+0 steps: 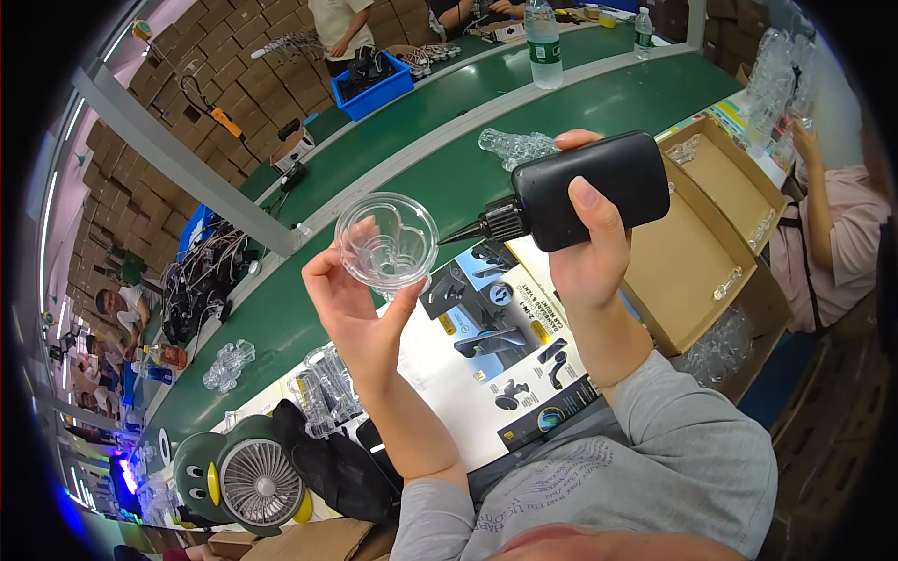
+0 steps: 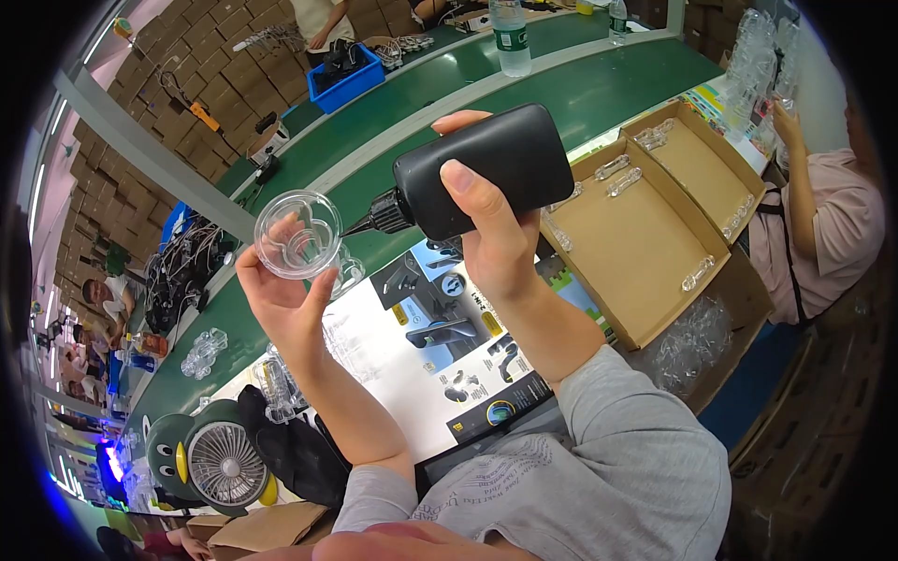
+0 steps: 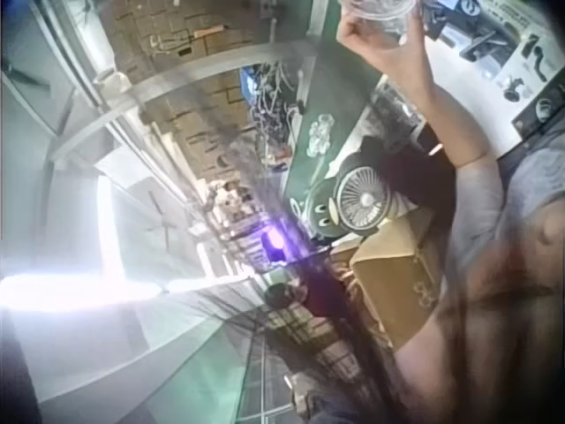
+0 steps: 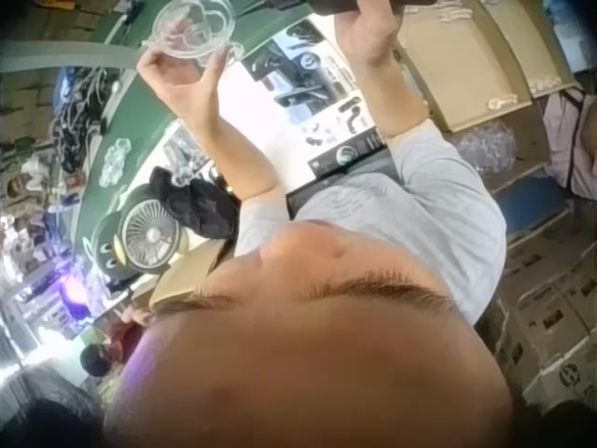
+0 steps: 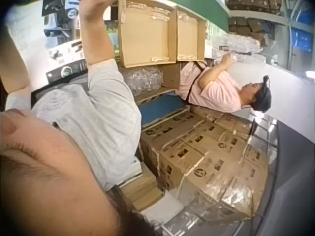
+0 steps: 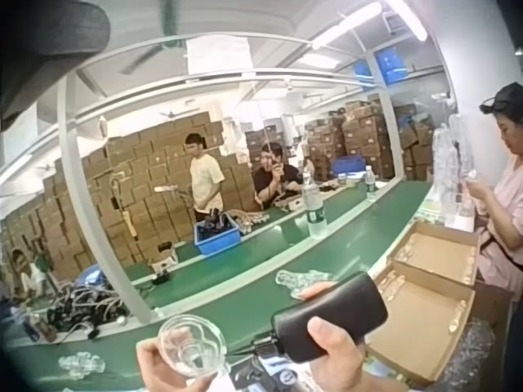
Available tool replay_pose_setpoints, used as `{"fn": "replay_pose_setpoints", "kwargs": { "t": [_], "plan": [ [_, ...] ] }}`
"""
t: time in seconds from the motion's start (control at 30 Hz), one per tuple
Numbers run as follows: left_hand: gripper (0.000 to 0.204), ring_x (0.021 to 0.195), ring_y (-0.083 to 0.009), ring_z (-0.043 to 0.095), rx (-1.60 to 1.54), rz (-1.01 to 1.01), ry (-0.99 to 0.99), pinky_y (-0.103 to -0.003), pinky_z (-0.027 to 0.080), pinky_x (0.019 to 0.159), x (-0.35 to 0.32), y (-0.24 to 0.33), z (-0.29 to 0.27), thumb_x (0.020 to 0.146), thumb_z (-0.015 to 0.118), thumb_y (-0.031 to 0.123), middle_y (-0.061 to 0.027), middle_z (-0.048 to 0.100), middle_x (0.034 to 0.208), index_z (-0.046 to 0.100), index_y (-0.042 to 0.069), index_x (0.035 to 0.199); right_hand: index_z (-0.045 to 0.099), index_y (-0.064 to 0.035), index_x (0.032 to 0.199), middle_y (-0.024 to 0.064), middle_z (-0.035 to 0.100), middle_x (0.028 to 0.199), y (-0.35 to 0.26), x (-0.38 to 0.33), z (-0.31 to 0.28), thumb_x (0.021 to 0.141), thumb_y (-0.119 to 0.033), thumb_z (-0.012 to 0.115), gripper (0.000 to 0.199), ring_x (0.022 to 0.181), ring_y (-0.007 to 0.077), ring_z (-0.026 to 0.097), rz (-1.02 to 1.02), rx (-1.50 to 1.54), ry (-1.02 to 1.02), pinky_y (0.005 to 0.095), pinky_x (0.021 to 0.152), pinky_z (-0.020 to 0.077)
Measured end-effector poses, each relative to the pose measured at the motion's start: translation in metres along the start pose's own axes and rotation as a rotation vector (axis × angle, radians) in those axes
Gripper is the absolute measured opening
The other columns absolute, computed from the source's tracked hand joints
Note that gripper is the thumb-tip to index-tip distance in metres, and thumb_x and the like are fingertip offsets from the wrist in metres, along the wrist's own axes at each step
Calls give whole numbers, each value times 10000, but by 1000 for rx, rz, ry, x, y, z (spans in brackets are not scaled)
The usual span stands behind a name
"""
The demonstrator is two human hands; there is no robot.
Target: The recorder applies a liquid from a squeeze bottle to clear plastic components and inspects them at a factory production line.
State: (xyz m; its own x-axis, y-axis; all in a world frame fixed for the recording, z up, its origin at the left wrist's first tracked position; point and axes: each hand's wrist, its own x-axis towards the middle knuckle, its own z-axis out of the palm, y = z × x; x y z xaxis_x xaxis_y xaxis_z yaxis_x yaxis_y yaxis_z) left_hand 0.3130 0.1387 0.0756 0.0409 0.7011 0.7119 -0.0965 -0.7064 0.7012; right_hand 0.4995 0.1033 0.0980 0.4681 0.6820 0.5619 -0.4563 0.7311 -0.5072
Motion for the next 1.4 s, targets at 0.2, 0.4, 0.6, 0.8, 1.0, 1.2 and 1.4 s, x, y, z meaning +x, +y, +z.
{"fn": "replay_pose_setpoints", "kwargs": {
  "t": [0.2, 0.4, 0.6, 0.8, 1.0, 1.2, 1.4],
  "plan": [
    [633, 1142, -269, 462, -84, 10, -51, -380, 317, 995, 1, -1, -5, 617, 749, 38, -215, 498, 1174, 336, 54, 1096, 416, -2, 1078, 139, 494, 1076, 0, 0, -1, 759, -124, 551, 367, 818, 170, 563, -9, 6, -5, 283, 724, 506],
    [616, 1153, -276, 456, -102, 20, -81, -375, 312, 990, 1, -2, -5, 629, 703, 22, -238, 491, 1184, 319, 65, 1108, 422, -3, 1076, 139, 499, 1074, 0, 0, -1, 758, -122, 555, 365, 820, 170, 563, -20, 11, -2, 286, 724, 507],
    [625, 1141, -285, 467, -119, 5, -100, -375, 313, 988, 0, -3, -6, 639, 707, 60, -245, 487, 1189, 309, 74, 1122, 424, -2, 1072, 142, 504, 1071, 0, 0, 0, 757, -125, 558, 364, 823, 170, 562, -33, 2, 4, 287, 726, 506],
    [608, 1137, -296, 467, -112, -9, -136, -386, 327, 976, 0, -1, -7, 665, 705, 105, -256, 488, 1182, 301, 74, 1119, 423, 1, 1071, 142, 499, 1081, 1, 1, 1, 758, -129, 555, 363, 831, 170, 557, -34, 0, 9, 288, 732, 501],
    [553, 1050, -318, 514, -255, -113, -52, -423, 384, 922, 1, 1, -8, 742, 663, 169, -278, 497, 1121, 294, 51, 1137, 425, 2, 1081, 136, 496, 1080, 3, 2, 4, 762, -126, 554, 367, 831, 164, 552, -49, -22, 57, 282, 753, 486],
    [504, 1054, -310, 516, -273, -114, 213, -404, 427, 876, 8, -6, -17, 836, 564, 158, -226, 495, 1149, 259, 34, 1219, 486, -14, 1091, 79, 529, 1010, 22, 8, -3, 770, -118, 579, 350, 824, 112, 539, -6, -175, -4, 239, 749, 453],
    [516, 1076, -317, 500, -154, -58, 347, -428, 414, 892, 9, -5, -42, 848, 552, 161, -254, 471, 1171, 235, 17, 1228, 577, -95, 1044, 42, 537, 928, 80, 8, -6, 742, -114, 669, 316, 790, 111, 532, 35, -547, -373, 241, 740, 436]
  ]
}}
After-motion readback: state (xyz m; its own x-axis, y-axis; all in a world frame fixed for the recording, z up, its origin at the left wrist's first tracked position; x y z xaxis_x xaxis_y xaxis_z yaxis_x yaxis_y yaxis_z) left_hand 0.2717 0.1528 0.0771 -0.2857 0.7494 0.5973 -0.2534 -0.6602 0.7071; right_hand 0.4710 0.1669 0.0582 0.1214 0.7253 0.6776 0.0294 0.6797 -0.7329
